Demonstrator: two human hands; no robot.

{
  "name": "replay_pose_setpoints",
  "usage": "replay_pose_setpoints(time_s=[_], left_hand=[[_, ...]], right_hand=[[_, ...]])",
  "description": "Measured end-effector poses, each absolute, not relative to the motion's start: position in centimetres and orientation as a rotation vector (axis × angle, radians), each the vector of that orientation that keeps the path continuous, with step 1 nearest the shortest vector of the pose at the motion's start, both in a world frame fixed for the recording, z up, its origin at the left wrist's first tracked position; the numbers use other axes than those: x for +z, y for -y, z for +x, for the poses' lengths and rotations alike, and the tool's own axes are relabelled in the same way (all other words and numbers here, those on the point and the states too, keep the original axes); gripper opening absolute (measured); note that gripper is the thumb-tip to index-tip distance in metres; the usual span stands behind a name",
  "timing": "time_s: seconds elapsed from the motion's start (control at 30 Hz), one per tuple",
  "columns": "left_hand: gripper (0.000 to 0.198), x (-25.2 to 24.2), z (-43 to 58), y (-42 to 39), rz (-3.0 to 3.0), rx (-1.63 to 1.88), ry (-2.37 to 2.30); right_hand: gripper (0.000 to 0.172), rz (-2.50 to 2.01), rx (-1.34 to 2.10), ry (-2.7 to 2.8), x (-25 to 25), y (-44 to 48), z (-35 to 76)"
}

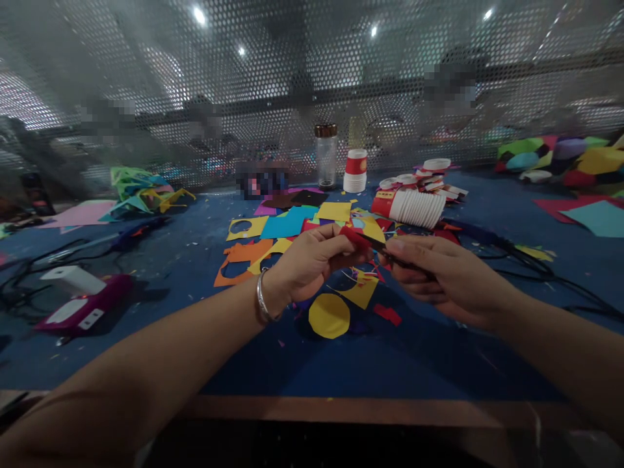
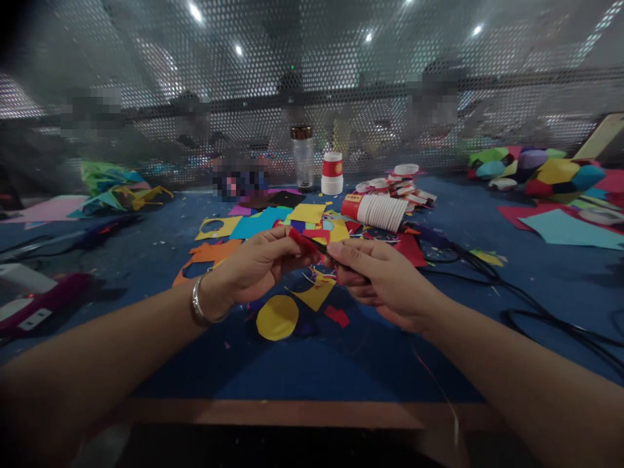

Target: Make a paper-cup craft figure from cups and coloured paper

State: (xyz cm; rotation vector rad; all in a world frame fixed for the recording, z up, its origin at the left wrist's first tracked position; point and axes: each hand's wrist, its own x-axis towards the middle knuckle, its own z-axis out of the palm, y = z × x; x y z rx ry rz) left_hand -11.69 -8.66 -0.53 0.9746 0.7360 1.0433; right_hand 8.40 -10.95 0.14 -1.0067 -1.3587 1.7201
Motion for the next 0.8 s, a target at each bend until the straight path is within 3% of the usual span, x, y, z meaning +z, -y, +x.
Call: replay_pose_setpoints(time_s=[0.23,0.47,0.8], left_hand=[[0.008,-0.37,-11.84,8.65,0.984,1.005,-0.729],[0.019,-0.28,-12.09,8.83,1.079,0.957,-0.721],[0.007,-0.51,-12.32,8.58,1.152,0.920,-0.799]], right_hand=[[0.046,-1.004,1.723,1.354,0.10,10.87,8.39],[0.047,-1.026,1.709,1.344,0.04,10.86,8.36],[0.047,-1.025,1.699,1.372,0.13,10.91,8.36]])
